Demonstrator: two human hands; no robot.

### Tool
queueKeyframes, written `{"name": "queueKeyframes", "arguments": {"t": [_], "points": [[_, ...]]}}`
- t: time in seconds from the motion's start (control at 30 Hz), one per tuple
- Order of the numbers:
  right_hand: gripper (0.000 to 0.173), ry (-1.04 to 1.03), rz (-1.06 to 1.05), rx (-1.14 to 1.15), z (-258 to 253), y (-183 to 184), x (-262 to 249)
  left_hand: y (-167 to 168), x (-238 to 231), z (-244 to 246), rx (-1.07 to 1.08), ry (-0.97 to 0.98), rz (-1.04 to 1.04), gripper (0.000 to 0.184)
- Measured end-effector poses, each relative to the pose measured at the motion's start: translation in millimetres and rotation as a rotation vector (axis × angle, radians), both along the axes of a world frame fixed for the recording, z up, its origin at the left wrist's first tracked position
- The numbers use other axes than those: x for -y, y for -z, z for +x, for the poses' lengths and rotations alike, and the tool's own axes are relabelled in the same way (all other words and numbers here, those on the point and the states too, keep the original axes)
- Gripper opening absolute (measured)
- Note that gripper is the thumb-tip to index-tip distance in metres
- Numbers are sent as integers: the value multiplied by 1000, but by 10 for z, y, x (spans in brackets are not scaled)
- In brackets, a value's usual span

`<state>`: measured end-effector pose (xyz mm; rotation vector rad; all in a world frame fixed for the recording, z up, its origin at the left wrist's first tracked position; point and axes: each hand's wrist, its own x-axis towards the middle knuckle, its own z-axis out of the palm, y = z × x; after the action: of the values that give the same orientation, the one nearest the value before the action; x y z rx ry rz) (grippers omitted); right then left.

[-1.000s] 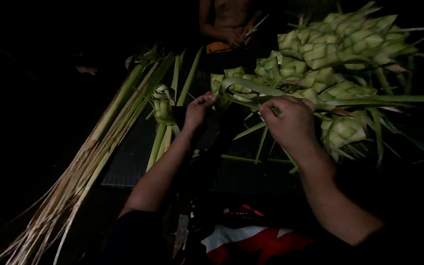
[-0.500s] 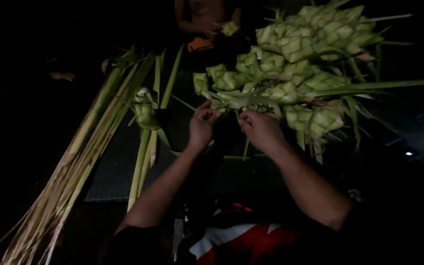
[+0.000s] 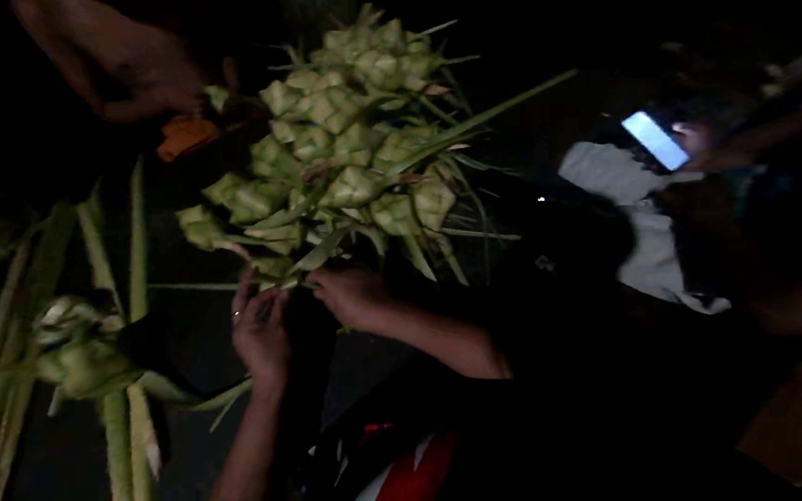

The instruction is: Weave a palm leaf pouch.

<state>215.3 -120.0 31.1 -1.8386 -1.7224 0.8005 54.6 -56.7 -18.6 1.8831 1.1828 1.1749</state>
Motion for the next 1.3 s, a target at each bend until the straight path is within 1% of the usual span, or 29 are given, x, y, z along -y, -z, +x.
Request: {"name": "queueKeyframes", "arguments": {"t": [0.1, 0.2, 0.33, 0.47, 0.5, 0.53, 0.6, 0.63, 0.7, 0.83, 0.9, 0.93, 0.97, 1.07, 1.1, 1.2, 1.3], "points": [[29, -7, 72, -54, -30, 99, -53, 7, 39, 37, 4, 22, 8, 16], [29, -17, -1, -75, 3, 101, -119, 70, 1, -8, -30, 72, 84, 20], [29, -12, -53, -120, 28, 145, -177, 108, -122, -98, -181, 118, 193, 25], [27, -5, -80, -109, 35, 202, -216, 30, -252, -162, -345, 208, 218, 44], [27, 5, -88, -102, 39, 204, -228, 5, -294, -166, -369, 221, 209, 45], [28, 9, -101, -92, 50, 194, -233, -33, -324, -156, -384, 232, 201, 40], [31, 0, -96, -52, 61, 167, -209, -119, -335, -118, -393, 220, 177, 24], [33, -11, -64, -22, 53, 157, -182, -152, -326, -101, -378, 202, 149, 19], [31, -26, 42, 15, 8, 82, -90, -164, -332, -92, -335, 181, 108, 16], [22, -39, 344, -93, -115, -156, 86, -152, -328, -118, -260, 221, 76, 15], [21, -60, 516, -26, -164, -122, 4, -235, -265, -85, -247, 195, 7, 16], [24, -84, 556, 35, -167, -99, -67, -280, -239, -68, -246, 175, -40, 16], [28, -114, 519, 91, -155, -93, -145, -313, -234, -69, -247, 161, -83, 16], [43, -213, 205, 193, -83, -105, -349, -400, -278, -153, -196, 124, -186, 16], [45, -236, 151, 229, -58, -80, -401, -400, -326, -219, -150, 111, -199, 15], [43, -243, 97, 293, 18, 10, -483, -381, -468, -518, 26, 39, -253, 11], [39, -224, 96, 256, 131, 42, -500, -542, -554, -854, 207, -73, -290, 18]]}}
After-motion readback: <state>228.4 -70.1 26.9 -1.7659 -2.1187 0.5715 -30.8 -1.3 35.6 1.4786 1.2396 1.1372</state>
